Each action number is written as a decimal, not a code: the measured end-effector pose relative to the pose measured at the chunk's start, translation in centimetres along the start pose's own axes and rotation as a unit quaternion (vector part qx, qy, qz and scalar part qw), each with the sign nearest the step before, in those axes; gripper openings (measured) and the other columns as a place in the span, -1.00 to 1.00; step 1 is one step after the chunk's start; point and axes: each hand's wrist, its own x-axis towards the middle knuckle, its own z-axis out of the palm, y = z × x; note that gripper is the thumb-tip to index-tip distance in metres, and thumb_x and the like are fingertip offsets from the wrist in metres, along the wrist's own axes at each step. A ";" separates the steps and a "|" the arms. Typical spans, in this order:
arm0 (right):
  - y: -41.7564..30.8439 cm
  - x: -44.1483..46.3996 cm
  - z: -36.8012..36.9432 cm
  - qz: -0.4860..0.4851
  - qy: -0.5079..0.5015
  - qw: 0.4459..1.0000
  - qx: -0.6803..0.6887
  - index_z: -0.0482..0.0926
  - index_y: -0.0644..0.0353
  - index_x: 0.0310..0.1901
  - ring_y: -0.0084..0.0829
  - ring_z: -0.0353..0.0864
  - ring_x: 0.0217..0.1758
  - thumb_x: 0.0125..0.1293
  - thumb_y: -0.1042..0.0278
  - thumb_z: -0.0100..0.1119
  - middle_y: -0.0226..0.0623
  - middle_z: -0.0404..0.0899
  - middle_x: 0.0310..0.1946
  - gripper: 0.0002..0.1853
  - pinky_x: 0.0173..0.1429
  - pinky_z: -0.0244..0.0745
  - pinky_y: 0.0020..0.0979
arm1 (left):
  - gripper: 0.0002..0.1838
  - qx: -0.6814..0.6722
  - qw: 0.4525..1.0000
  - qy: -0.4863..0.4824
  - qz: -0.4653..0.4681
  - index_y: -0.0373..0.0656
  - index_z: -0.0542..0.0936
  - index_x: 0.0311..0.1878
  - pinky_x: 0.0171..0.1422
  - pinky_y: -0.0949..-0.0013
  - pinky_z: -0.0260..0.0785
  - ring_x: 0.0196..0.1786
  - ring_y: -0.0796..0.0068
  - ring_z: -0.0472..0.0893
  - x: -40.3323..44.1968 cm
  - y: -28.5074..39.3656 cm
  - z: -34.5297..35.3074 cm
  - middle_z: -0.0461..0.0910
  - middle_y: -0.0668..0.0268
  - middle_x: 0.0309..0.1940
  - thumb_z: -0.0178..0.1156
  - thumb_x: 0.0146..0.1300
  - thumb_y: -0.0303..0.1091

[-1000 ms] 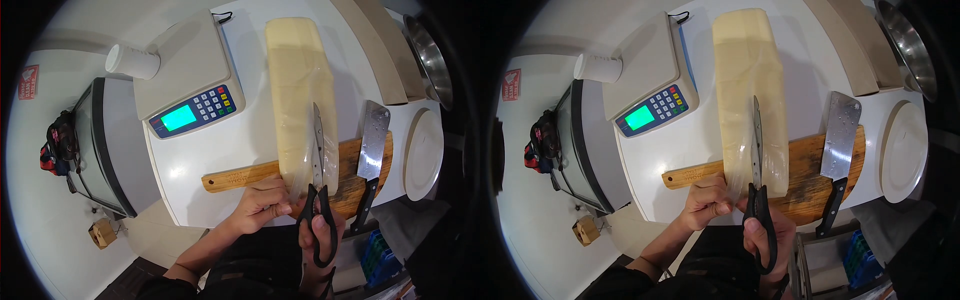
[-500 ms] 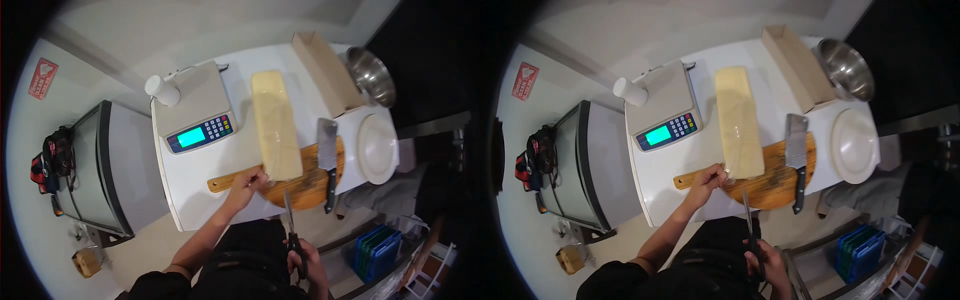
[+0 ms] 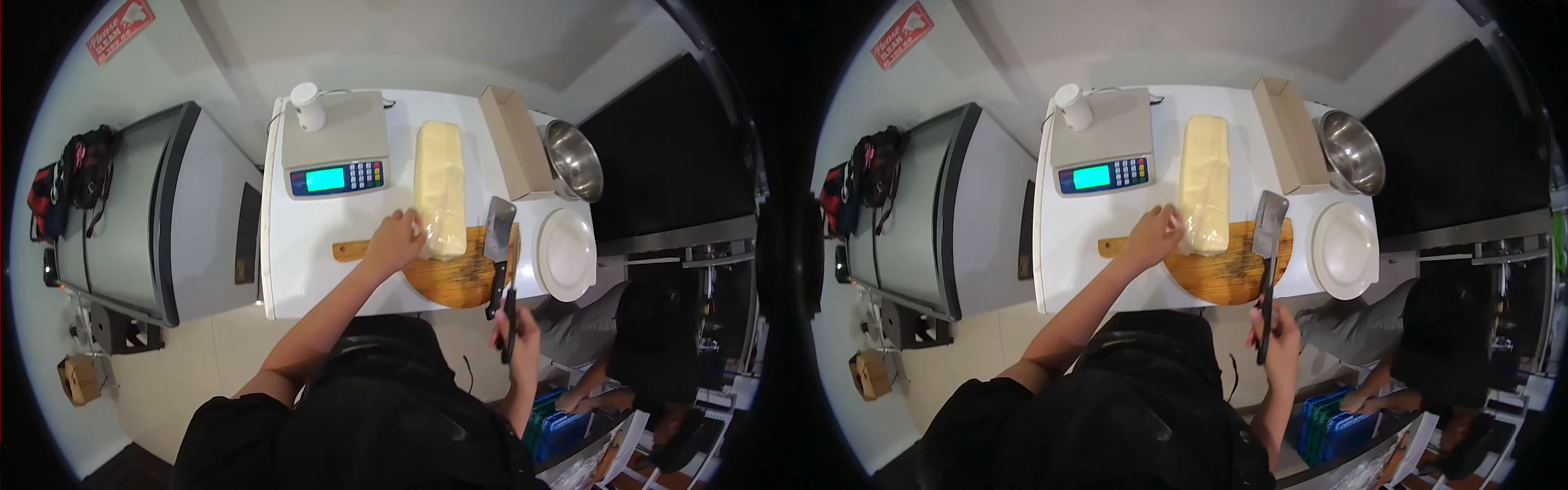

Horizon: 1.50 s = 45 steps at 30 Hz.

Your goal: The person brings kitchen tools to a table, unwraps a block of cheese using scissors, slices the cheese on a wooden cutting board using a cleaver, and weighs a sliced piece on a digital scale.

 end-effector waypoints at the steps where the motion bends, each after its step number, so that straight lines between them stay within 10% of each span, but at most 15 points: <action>1: -0.6 1.5 -0.1 0.000 -0.009 1.000 -0.004 0.45 0.32 0.02 -0.64 0.43 -0.64 0.25 0.31 0.24 -0.48 0.42 -0.67 -0.62 -0.55 0.27 -0.59 | -0.76 0.028 0.996 0.086 0.015 -0.19 0.51 -0.39 -0.12 0.18 0.39 -0.29 0.16 0.54 0.6 1.1 0.1 0.51 0.17 -0.40 0.13 0.16 -0.18; 9: -0.4 10.9 -2.9 -0.051 -0.103 0.993 0.036 0.46 0.23 0.09 -0.66 0.47 -0.53 0.25 0.37 0.21 -0.47 0.49 -0.54 -0.62 -0.41 0.42 -0.59 | -0.78 0.206 0.973 0.098 -0.042 -0.23 0.51 -0.33 -0.10 0.23 0.38 -0.30 0.14 0.53 3.5 4.6 2.7 0.48 0.13 -0.40 0.09 0.23 -0.24; 13: -0.1 14.3 -4.7 -0.022 -0.161 0.986 0.033 0.45 0.22 0.10 -0.66 0.47 -0.53 0.25 0.36 0.21 -0.46 0.49 -0.53 -0.61 -0.41 0.41 -0.59 | -0.77 -0.002 0.994 0.037 -0.102 -0.23 0.54 -0.28 -0.12 0.23 0.42 -0.22 0.27 0.58 4.2 3.5 2.1 0.55 0.21 -0.34 0.06 0.27 -0.24; 16: 0.4 15.2 -4.8 -0.012 -0.177 0.984 0.037 0.45 0.23 0.10 -0.66 0.47 -0.52 0.25 0.36 0.21 -0.46 0.49 -0.53 -0.61 -0.41 0.39 -0.61 | -0.77 -0.449 0.861 0.027 -0.239 -0.24 0.57 -0.16 -0.09 0.44 0.41 -0.26 0.51 0.57 4.3 3.7 2.3 0.58 0.32 -0.24 0.00 0.36 -0.30; 20: 1.2 15.4 -4.6 0.006 -0.197 0.976 0.088 0.44 0.24 0.10 -0.66 0.46 -0.52 0.25 0.36 0.22 -0.47 0.48 -0.54 -0.60 -0.41 0.36 -0.62 | -0.78 -0.503 0.831 -0.007 -0.237 -0.20 0.58 -0.16 -0.11 0.52 0.39 -0.21 0.61 0.54 3.9 4.2 1.3 0.58 0.38 -0.25 0.00 0.37 -0.29; 25: 0.1 15.5 -5.6 0.021 -0.249 0.959 0.134 0.44 0.25 0.10 -0.65 0.40 -0.55 0.28 0.32 0.17 -0.48 0.41 -0.57 -0.62 -0.45 0.30 -0.61 | -0.77 -0.499 0.826 0.009 -0.262 -0.20 0.57 -0.17 -0.15 0.45 0.39 -0.28 0.60 0.54 5.0 4.5 0.8 0.57 0.41 -0.31 0.02 0.35 -0.26; 32: -0.1 18.3 -7.7 0.023 -0.379 0.912 0.156 0.44 0.25 0.09 -0.67 0.31 -0.59 0.32 0.18 0.07 -0.52 0.34 -0.61 -0.60 -0.50 0.18 -0.63 | -0.73 -0.061 0.975 0.010 -0.215 -0.24 0.54 -0.26 -0.23 0.31 0.34 -0.37 0.42 0.55 4.9 6.7 1.3 0.57 0.23 -0.47 0.02 0.32 -0.21; 36: -0.5 19.7 -8.9 0.077 -0.426 0.896 0.102 0.45 0.27 0.07 -0.69 0.27 -0.61 0.30 0.17 0.10 -0.54 0.30 -0.63 -0.59 -0.51 0.16 -0.63 | -0.70 0.072 0.972 0.036 -0.221 -0.26 0.53 -0.32 -0.25 0.31 0.33 -0.43 0.29 0.49 6.2 11.2 2.5 0.52 0.13 -0.53 0.03 0.31 -0.19; 40: -1.8 20.8 -8.0 0.127 -0.464 0.870 0.109 0.45 0.31 0.04 -0.70 0.22 -0.65 0.29 0.15 0.13 -0.55 0.28 -0.63 -0.58 -0.56 0.10 -0.64 | -0.71 0.046 0.977 0.074 -0.193 -0.22 0.54 -0.25 -0.20 0.44 0.31 -0.38 0.59 0.43 6.5 8.5 2.8 0.49 0.36 -0.54 0.06 0.34 -0.16; 45: -3.6 23.4 -7.4 0.172 -0.505 0.841 0.090 0.51 0.32 -0.04 -0.73 0.19 -0.71 0.28 0.16 0.16 -0.55 0.27 -0.67 -0.62 -0.63 0.10 -0.66 | -0.69 -0.099 0.965 0.141 -0.197 -0.28 0.54 -0.33 -0.27 0.37 0.31 -0.46 0.36 0.46 6.3 5.8 3.4 0.53 0.22 -0.55 0.07 0.31 -0.18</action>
